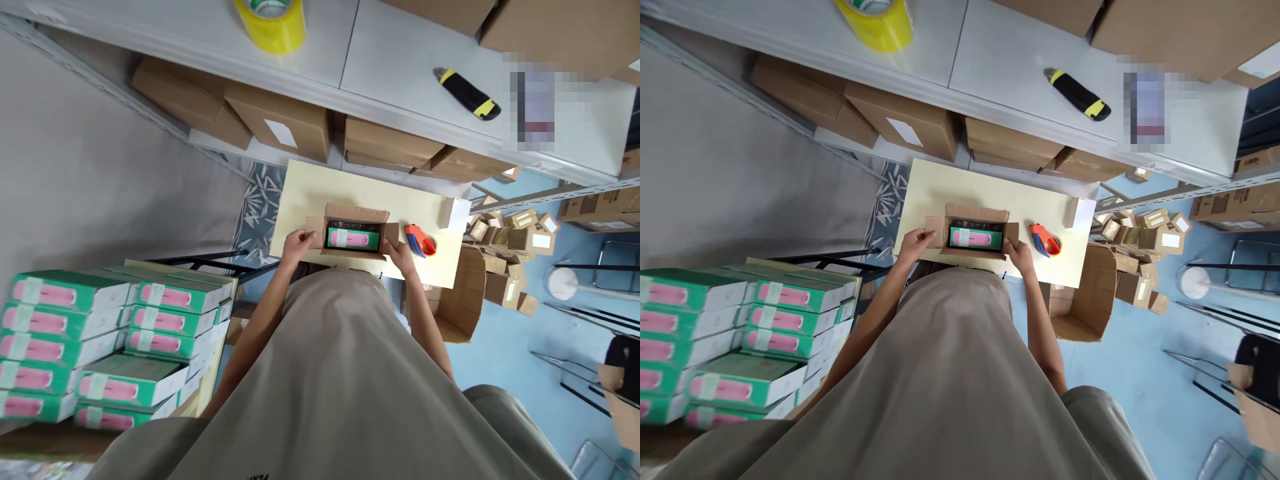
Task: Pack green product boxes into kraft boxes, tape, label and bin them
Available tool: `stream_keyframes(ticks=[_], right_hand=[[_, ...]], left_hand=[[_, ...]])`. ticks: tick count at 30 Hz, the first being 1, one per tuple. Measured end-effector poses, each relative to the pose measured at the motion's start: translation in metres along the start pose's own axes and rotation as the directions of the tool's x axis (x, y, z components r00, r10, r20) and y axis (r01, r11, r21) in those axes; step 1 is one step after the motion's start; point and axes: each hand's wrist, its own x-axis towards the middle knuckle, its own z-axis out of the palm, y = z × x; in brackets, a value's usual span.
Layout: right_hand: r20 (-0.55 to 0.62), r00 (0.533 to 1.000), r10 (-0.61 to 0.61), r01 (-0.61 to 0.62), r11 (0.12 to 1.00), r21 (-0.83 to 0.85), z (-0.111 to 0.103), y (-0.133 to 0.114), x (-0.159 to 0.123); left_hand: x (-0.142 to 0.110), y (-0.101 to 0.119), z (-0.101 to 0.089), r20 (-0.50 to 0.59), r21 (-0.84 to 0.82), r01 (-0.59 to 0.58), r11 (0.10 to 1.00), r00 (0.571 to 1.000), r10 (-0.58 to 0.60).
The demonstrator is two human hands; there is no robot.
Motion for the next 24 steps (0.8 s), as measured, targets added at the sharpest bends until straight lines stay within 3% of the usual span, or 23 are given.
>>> stream_keyframes(ticks=[2, 6, 9, 12, 18, 24], right_hand=[[0.013, 1.000, 0.001, -0.001, 1.000, 0.003, 0.002, -0.006, -0.002], [-0.037, 0.998, -0.044, 0.043, 0.999, -0.030, 0.002, -0.042, -0.014], [-0.012, 0.994, -0.105, 0.105, 0.994, 0.011, 0.009, -0.086, -0.025], [0.069, 0.984, -0.167, 0.163, 0.985, 0.059, 0.031, -0.139, -0.039], [0.288, 0.909, -0.303, 0.303, 0.952, 0.045, 0.121, -0.238, -0.080], [0.472, 0.781, -0.409, 0.466, 0.885, -0.003, 0.234, -0.310, -0.131]], left_hand=[[-0.005, -0.001, -0.005, 0.018, -0.046, 0.010, 0.999, 1.000, -0.009], [-0.028, -0.001, -0.031, -0.078, -0.166, -0.041, 0.985, 0.997, 0.028], [-0.055, -0.014, -0.068, -0.160, -0.267, -0.071, 0.961, 0.987, 0.029], [-0.092, -0.040, -0.113, -0.266, -0.330, -0.091, 0.940, 0.964, 0.000], [-0.189, -0.118, -0.194, -0.459, -0.495, -0.071, 0.866, 0.868, -0.191], [-0.282, -0.196, -0.242, -0.604, -0.542, -0.032, 0.840, 0.709, -0.363]])
